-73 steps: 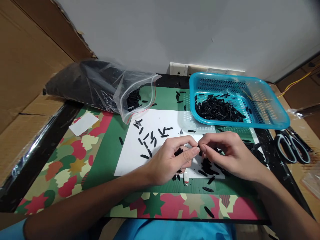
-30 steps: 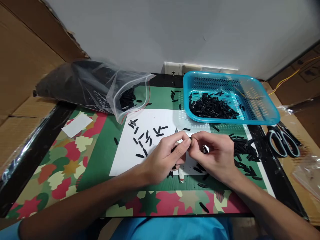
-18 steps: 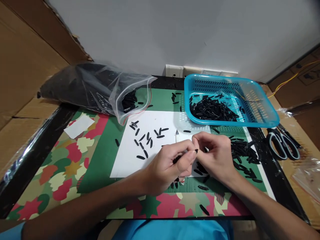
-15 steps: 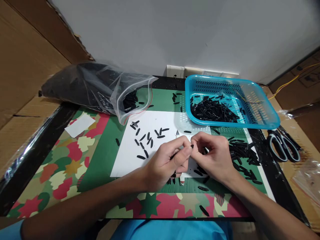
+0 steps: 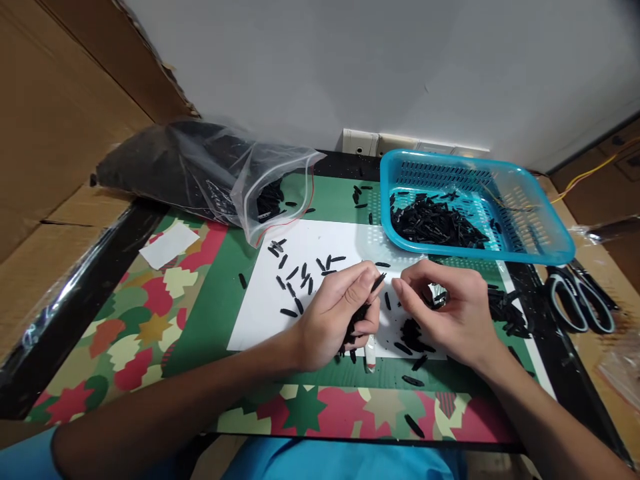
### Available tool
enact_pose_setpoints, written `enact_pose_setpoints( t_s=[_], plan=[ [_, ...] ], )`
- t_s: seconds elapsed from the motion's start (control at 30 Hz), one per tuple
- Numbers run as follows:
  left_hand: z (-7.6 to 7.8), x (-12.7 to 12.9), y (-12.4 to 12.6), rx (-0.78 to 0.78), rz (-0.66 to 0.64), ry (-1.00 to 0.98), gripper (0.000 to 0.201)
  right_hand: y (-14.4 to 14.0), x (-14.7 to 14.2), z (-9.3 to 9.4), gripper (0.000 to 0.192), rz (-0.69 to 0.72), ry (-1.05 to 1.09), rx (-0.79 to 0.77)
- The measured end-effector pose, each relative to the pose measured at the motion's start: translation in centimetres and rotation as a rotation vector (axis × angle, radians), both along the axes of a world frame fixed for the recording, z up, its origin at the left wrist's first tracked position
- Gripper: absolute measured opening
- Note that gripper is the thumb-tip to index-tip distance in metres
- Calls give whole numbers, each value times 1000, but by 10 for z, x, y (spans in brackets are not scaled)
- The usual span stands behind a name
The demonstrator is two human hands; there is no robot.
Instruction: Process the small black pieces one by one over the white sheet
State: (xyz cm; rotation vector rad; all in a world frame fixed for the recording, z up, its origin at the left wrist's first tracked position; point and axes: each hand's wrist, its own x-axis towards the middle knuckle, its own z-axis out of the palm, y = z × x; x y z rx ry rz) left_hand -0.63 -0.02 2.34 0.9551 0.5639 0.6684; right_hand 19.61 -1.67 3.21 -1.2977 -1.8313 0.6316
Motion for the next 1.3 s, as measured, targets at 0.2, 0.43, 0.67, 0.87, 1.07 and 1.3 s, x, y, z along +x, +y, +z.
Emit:
enact_pose_setpoints(
  t_s=[0.2,0.43,0.67,0.87,1.07,1.3],
  plan=[
    [0,2,0,-25,15,23,41,-1,2,3,23,61,-19,71],
    [-1,4,0,-37,27,39,45,-1,3,4,28,94,30,96],
    [-4,4,1,-33,30,38,45,-2,2,2,25,117,105,66],
    [-4,2,1,-10,-4,74,41,-3,0,2,22,137,238,-199],
    [-3,2,1,-1,5,91,43,-4,-3,-1,25,168,400,-351],
    [-3,1,1,-7,-12,73,38,-4,-3,-2,21,172,471,-357]
  ],
)
